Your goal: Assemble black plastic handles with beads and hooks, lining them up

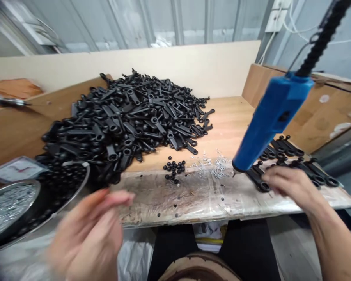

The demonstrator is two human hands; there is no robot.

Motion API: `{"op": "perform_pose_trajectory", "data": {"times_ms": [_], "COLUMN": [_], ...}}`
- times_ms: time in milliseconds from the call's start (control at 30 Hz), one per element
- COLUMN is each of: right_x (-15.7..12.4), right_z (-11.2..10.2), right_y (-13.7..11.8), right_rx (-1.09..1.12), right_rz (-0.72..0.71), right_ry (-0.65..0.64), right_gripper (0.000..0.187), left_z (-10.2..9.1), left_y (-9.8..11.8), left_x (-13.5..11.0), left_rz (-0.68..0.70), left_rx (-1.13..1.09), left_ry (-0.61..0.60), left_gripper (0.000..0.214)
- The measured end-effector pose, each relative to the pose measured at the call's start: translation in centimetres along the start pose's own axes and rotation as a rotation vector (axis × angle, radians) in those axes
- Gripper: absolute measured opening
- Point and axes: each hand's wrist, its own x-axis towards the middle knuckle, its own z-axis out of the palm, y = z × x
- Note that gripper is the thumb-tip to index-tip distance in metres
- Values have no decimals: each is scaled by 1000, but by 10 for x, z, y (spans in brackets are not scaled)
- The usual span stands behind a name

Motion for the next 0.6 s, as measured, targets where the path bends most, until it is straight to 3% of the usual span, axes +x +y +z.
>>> {"op": "perform_pose_trajectory", "data": {"times_ms": [67,100,133,167,233,267,333,367,500,600], "right_x": [-19,-21,-19,-12,15,32,71,90,144,151], "right_z": [22,37,53,69,100,113,135,143,157,158], "right_y": [-8,-19,-33,-50,-83,-98,-120,-126,-133,-135], "right_rx": [34,-16,-61,-96,-215,-307,-486,-513,-509,-398], "right_rz": [-107,-206,-301,-396,-507,-505,-370,-341,-273,-283], "right_ry": [-424,-576,-597,-578,-463,-365,-152,-107,-89,-154], "right_gripper": [29,26,24,23,21,20,19,21,13,15], "left_z": [24,38,51,65,86,93,99,98,89,89], "left_y": [-24,-38,-51,-63,-84,-93,-109,-115,-129,-124], "left_x": [42,63,82,97,117,121,121,118,106,101], "left_rz": [0,4,8,24,51,61,86,104,229,344], "left_rx": [95,172,259,325,361,357,352,358,398,412], "left_ry": [-141,-201,-280,-349,-354,-327,-249,-216,-192,-285], "left_gripper": [28,25,23,22,22,26,31,31,27,28]}}
